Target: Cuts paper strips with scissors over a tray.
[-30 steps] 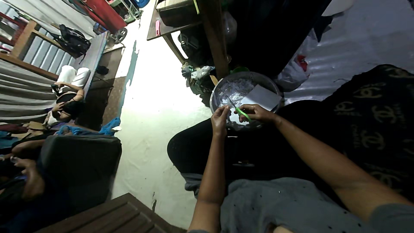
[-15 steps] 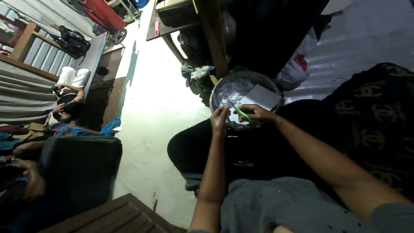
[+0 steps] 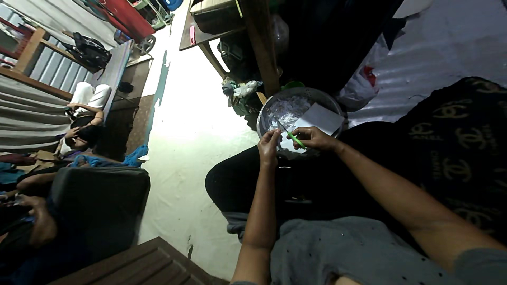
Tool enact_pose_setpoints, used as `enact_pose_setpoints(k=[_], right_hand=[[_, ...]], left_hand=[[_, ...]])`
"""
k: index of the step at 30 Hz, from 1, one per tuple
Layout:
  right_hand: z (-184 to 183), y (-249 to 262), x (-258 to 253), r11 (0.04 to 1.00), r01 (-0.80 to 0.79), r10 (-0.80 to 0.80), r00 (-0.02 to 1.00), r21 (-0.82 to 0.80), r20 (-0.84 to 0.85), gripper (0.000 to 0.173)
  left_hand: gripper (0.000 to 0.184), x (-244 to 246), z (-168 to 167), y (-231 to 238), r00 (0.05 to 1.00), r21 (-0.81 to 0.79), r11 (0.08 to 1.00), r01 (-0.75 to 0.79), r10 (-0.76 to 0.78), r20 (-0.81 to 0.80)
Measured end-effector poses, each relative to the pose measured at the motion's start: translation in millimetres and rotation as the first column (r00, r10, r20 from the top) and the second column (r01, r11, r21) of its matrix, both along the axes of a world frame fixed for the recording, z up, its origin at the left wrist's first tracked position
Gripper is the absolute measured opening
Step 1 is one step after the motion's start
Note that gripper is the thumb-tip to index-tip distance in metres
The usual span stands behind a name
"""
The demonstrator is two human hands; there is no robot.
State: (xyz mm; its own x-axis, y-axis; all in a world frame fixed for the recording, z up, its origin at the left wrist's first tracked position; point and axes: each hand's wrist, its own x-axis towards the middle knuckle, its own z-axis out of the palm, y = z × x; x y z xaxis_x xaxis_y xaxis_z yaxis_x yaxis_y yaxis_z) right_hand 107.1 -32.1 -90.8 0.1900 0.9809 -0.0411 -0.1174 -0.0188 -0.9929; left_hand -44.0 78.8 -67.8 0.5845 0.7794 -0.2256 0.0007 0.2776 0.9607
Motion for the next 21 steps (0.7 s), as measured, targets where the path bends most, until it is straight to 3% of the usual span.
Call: enact_pose_setpoints(k=[10,21], right_hand=[[0.6,-1.2,2.0,0.997,-0.067,0.067,0.997,-0.033,0.027,0.027],[0.2,-0.3,1.3,0.999,-0.031,0.031,0.999,-0.026,0.026,0.025]], left_hand=[[0.012,-2.1,-0.9,0.5,1.000,0.021,1.000,0.010,-0.009,-0.009],[0.011,-1.4,-3.3,1.6,1.000,0.012,1.000,0.017,-0.017,0.005]])
